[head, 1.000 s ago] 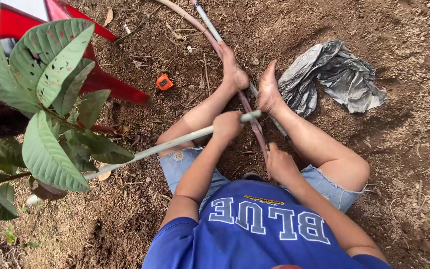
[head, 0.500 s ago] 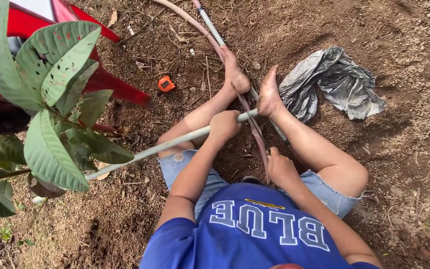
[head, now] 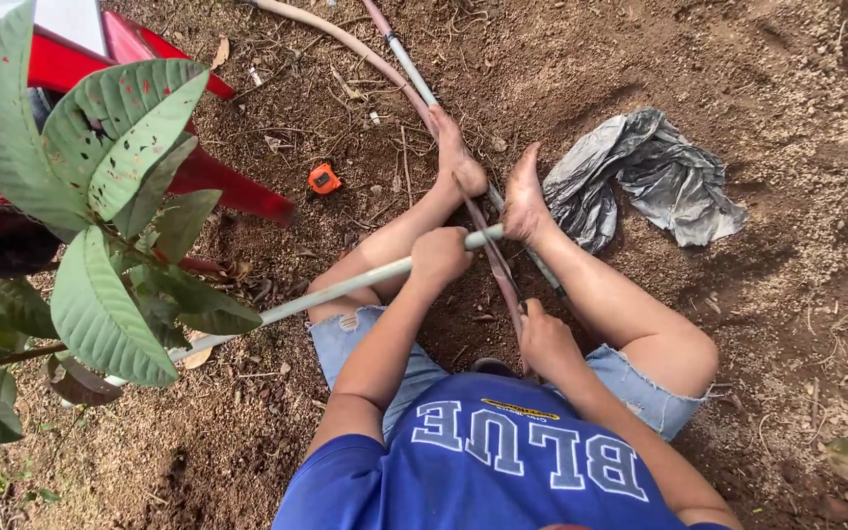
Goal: The person sits on the ground and uses a hand saw to cut a white PVC pipe. They hold the pipe steady with their left hand and saw through it with their right hand, while a pink hose lies nearby.
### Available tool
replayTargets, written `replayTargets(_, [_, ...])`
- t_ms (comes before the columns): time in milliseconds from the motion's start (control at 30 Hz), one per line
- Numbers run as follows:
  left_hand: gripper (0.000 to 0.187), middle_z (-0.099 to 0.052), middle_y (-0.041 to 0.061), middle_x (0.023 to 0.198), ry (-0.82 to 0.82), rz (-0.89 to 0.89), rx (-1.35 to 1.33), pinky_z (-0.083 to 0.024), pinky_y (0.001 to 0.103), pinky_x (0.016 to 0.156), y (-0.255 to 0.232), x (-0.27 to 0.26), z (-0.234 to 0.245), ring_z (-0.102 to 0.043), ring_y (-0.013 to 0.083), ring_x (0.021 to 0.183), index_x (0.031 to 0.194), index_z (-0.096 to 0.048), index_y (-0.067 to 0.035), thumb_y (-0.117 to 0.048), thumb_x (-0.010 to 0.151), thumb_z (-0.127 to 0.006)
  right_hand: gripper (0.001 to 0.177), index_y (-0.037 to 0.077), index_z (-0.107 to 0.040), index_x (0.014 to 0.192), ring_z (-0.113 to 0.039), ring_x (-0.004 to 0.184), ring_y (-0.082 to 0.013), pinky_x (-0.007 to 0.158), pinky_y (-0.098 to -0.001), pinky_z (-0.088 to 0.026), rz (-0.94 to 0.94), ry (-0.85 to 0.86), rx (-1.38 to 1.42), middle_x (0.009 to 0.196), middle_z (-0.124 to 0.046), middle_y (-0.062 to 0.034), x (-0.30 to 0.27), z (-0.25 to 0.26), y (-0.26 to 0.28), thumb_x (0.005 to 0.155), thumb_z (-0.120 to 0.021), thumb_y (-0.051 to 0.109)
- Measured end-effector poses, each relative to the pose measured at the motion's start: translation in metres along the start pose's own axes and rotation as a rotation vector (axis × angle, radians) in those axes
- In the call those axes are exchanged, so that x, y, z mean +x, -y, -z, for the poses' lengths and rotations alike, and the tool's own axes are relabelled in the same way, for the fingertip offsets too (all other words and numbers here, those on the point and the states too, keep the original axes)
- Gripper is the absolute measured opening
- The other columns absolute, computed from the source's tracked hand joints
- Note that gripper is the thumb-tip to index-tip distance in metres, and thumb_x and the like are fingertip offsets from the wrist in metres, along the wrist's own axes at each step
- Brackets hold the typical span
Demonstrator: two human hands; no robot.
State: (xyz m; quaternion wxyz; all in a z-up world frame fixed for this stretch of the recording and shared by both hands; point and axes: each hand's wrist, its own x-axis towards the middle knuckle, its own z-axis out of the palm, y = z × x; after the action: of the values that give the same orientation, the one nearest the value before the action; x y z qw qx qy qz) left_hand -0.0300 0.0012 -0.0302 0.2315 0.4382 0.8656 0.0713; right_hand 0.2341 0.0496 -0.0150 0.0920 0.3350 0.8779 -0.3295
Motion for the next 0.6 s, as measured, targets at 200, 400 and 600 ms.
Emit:
replayTargets(200, [0.029,-0.078,0.009,0.102,-0.048,-0.120,0.089,-0.065,0.047,0.088,-0.011,0.002,-0.027,-0.079,0.0315,0.100,0.114,-0.079,-0.018,-0.029,0.088,-0.077,0.033,0.001,-0.056,0.128,-0.079,0.083,-0.0480,0.076,-0.0580,-0.064,0.000,0.009,-0.034,0.084,-0.076,-0.0295,0.009,-0.003,-0.013,0.110,-0.038,0.021])
replayTargets(400, [0.031,-0.073,0.015,0.102,-0.033,-0.103,0.013,-0.065,0.050,0.084,-0.001,0.007,-0.007,-0.078,0.0342,0.096,0.115,-0.077,-0.010,-0.027,0.090,-0.080,0.032,0.001,-0.056,0.130,-0.080,0.080,-0.0442,0.072,-0.0551,-0.065,0.025,0.012,-0.039,0.081,-0.076,-0.0271,-0.002,0.000,-0.007,0.111,-0.038,0.020])
replayTargets(600, [0.032,-0.078,0.018,0.099,0.046,-0.085,-0.060,-0.064,0.052,0.086,-0.005,-0.005,0.001,-0.079,0.0373,0.097,0.117,-0.076,-0.005,-0.024,0.091,-0.077,0.031,0.002,-0.056,0.128,-0.079,0.083,-0.0466,0.074,-0.0570,-0.065,0.042,-0.017,-0.049,0.082,-0.075,-0.0291,0.005,-0.003,-0.017,0.111,-0.039,0.021])
